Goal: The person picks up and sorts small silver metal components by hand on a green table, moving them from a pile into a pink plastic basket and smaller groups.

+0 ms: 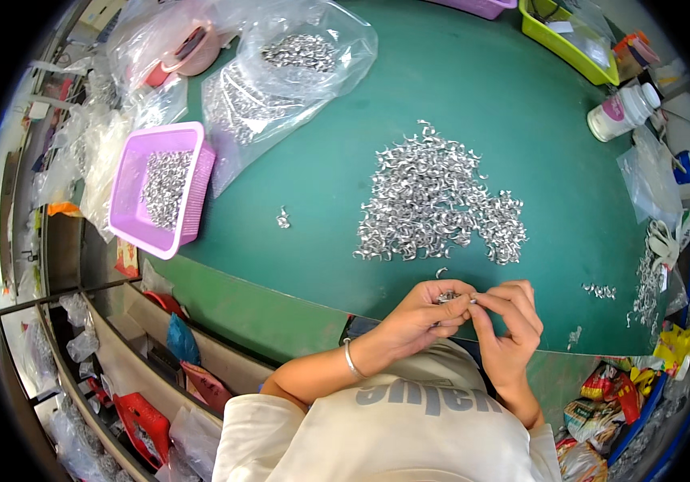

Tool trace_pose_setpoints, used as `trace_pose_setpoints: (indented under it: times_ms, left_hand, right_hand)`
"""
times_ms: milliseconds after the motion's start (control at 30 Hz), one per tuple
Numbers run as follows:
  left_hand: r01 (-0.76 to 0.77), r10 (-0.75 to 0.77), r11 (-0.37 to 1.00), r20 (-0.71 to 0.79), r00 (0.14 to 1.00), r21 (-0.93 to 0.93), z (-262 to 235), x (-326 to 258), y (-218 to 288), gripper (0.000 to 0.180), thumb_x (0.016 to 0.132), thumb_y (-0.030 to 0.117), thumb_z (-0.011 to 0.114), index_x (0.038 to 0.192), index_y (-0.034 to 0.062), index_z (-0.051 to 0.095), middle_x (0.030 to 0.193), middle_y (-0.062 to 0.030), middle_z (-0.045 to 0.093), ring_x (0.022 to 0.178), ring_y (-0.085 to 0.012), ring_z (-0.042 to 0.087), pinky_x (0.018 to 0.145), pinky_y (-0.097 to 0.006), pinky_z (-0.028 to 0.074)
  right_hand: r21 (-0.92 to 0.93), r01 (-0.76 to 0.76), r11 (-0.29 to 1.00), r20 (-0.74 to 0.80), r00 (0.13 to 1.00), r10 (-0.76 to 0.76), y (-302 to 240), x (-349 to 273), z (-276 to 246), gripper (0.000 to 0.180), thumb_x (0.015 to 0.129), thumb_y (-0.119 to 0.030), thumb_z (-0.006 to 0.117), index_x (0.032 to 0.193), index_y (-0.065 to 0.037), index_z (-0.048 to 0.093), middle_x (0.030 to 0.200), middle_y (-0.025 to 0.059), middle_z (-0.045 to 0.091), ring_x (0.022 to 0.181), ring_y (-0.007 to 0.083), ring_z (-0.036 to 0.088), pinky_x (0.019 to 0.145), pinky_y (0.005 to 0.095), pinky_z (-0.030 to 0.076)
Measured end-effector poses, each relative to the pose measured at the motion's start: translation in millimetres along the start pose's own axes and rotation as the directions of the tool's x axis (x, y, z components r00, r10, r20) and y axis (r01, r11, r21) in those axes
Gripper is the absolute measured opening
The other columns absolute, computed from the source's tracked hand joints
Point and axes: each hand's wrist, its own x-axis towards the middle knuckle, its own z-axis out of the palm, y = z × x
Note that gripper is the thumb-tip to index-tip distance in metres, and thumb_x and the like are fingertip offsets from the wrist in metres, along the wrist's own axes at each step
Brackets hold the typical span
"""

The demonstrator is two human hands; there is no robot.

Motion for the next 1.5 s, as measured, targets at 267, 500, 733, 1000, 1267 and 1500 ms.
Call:
trace_pose_setpoints:
  times_ms: [267,500,733,1000,1267,1500]
  left_hand:
    - [-0.133,0.128,0.991,-0.215,0.968,-0.01,-5.0,-6.6,8.3,0.019,0.085,0.015,0.056,0.098,0.0011,0.054,0.072,0.0025,0.044,0.054,-0.0021,0.03,0.044,-0.016,0.023]
    - [-0.52,0.61,0.789,-0.515,0.603,0.327,-37.0,-42.1,53.0,0.017,0.084,0.011,0.057,0.096,-0.0015,0.056,0.069,0.0011,0.049,0.05,-0.0018,0.032,0.041,-0.016,0.022]
    - [-0.095,0.939,0.341,-0.334,0.082,0.935,-81.0,-69.7,106.7,0.015,0.081,0.01,0.059,0.087,-0.0036,0.063,0.072,-0.0036,0.06,0.062,-0.0049,0.05,0.054,-0.018,0.04]
    - [-0.217,0.937,0.343,-0.315,0.151,0.914,-72.8,-73.6,111.5,0.021,0.086,0.01,0.054,0.1,-0.0035,0.059,0.065,0.001,0.05,0.052,-0.0008,0.036,0.04,-0.015,0.026]
    - [-0.348,0.281,0.925,-0.343,0.896,-0.152,-33.2,-45.2,61.3,0.039,0.092,0.037,0.039,0.07,0.0078,0.053,0.054,0.0029,0.031,0.042,-0.0044,0.027,0.031,-0.016,0.022]
    - [-0.113,0.124,0.992,-0.255,0.959,0.055,-16.3,-15.8,22.9,0.025,0.09,0.021,0.046,0.094,-0.0022,0.055,0.064,0.0001,0.038,0.054,-0.0055,0.034,0.039,-0.015,0.024]
  right_hand:
    - [0.035,-0.022,0.999,0.039,0.999,0.02,1.4,2.3,6.8,0.016,0.062,0.005,0.066,0.077,0.001,0.062,0.073,0.0083,0.056,0.069,0.0227,0.05,0.063,0.031,0.038]
    - [0.06,-0.089,0.994,0.098,0.992,0.083,4.2,-1.0,6.0,0.012,0.066,0.007,0.063,0.077,0.002,0.061,0.073,0.0101,0.056,0.069,0.0231,0.051,0.062,0.0302,0.04]
    - [-0.024,-0.133,0.991,0.093,0.987,0.134,15.6,3.5,7.4,0.012,0.068,0.004,0.063,0.08,0.001,0.06,0.074,0.011,0.057,0.07,0.0241,0.052,0.065,0.031,0.041]
    - [-0.255,-0.064,0.965,0.133,0.986,0.101,50.8,17.2,10.1,0.022,0.069,-0.003,0.064,0.09,-0.001,0.059,0.086,0.0116,0.057,0.08,0.0279,0.05,0.072,0.0338,0.039]
    - [-0.34,0.125,0.932,0.117,0.989,-0.09,69.7,23.3,37.1,0.012,0.07,-0.002,0.062,0.081,-0.004,0.059,0.08,0.0058,0.055,0.076,0.0225,0.048,0.067,0.0328,0.035]
    - [-0.13,-0.012,0.991,0.019,1.0,0.014,66.9,14.9,22.8,0.011,0.071,0.005,0.059,0.08,-0.001,0.059,0.078,0.0084,0.058,0.072,0.0219,0.052,0.064,0.0302,0.04]
